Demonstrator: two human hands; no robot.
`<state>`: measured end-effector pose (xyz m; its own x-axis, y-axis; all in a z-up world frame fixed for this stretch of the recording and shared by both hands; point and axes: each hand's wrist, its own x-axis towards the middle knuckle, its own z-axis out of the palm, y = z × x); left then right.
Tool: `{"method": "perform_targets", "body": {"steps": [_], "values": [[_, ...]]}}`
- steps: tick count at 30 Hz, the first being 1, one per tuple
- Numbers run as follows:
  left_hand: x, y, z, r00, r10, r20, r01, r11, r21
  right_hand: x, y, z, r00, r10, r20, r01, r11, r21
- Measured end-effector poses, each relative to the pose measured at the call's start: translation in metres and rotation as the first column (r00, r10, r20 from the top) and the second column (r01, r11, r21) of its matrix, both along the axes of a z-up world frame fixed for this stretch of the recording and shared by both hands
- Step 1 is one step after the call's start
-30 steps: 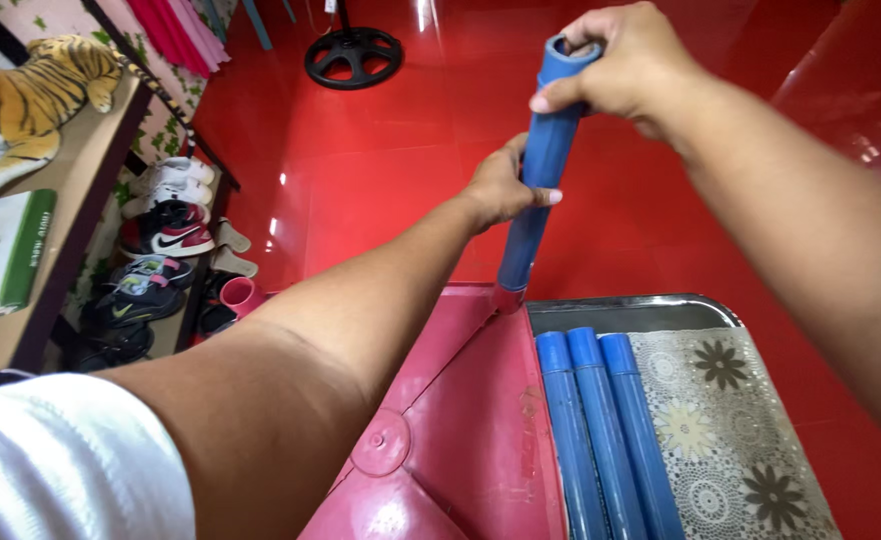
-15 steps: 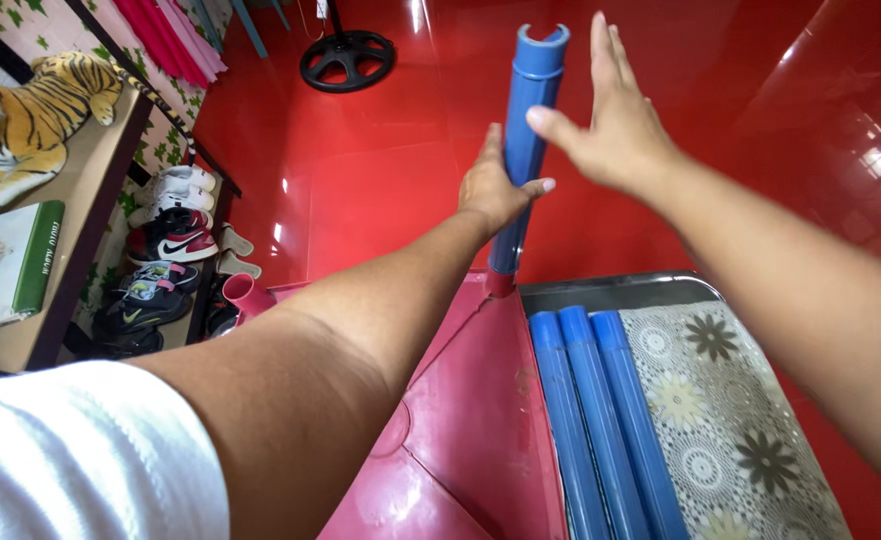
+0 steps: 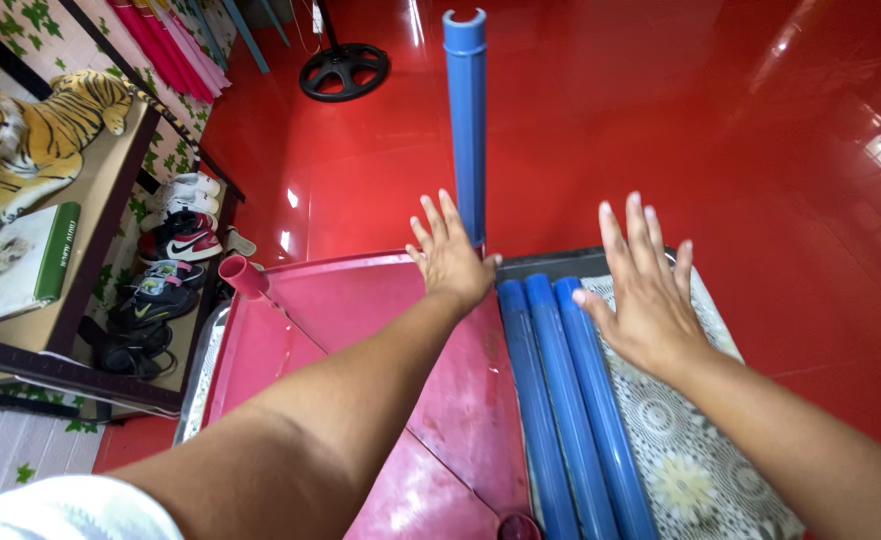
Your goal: The person repeatedly inserts and removes blue plastic poles into the leg sockets of an upside-down pink plastic stool. The stool is placed on a tray with a patterned cloth. The person handles the poles one at a time, testing fit and alignment without completing a final assembly.
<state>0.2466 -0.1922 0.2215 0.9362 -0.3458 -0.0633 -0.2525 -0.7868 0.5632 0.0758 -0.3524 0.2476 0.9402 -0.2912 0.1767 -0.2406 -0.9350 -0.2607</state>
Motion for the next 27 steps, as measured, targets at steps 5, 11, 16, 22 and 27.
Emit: {"method": "perform_targets", "body": {"steps": [5, 11, 16, 22, 27], "values": [[-0.071, 0.008, -0.005, 0.985, -0.172, 0.010, 0.166, 0.965, 0.201, -0.064, 0.000, -0.032, 0.994, -0.038, -0.104, 0.043, 0.998, 0.051], [-0.141, 0.011, -0.017, 0.946, -0.314, -0.075, 0.320, 0.882, 0.347, -0.130, 0.007, -0.082, 0.962, -0.066, -0.267, 0.086, 0.994, 0.064], [-0.175, 0.020, -0.037, 0.935, -0.341, -0.099, 0.352, 0.856, 0.377, -0.160, 0.014, -0.121, 0.929, -0.059, -0.366, 0.070, 0.997, 0.017], [-0.185, 0.028, -0.056, 0.932, -0.343, -0.115, 0.359, 0.833, 0.421, -0.185, 0.023, -0.154, 0.858, -0.075, -0.508, 0.100, 0.995, 0.022], [-0.209, 0.037, -0.072, 0.912, -0.369, -0.178, 0.409, 0.793, 0.452, -0.200, 0.031, -0.188, 0.825, -0.077, -0.561, 0.112, 0.993, 0.029]]}}
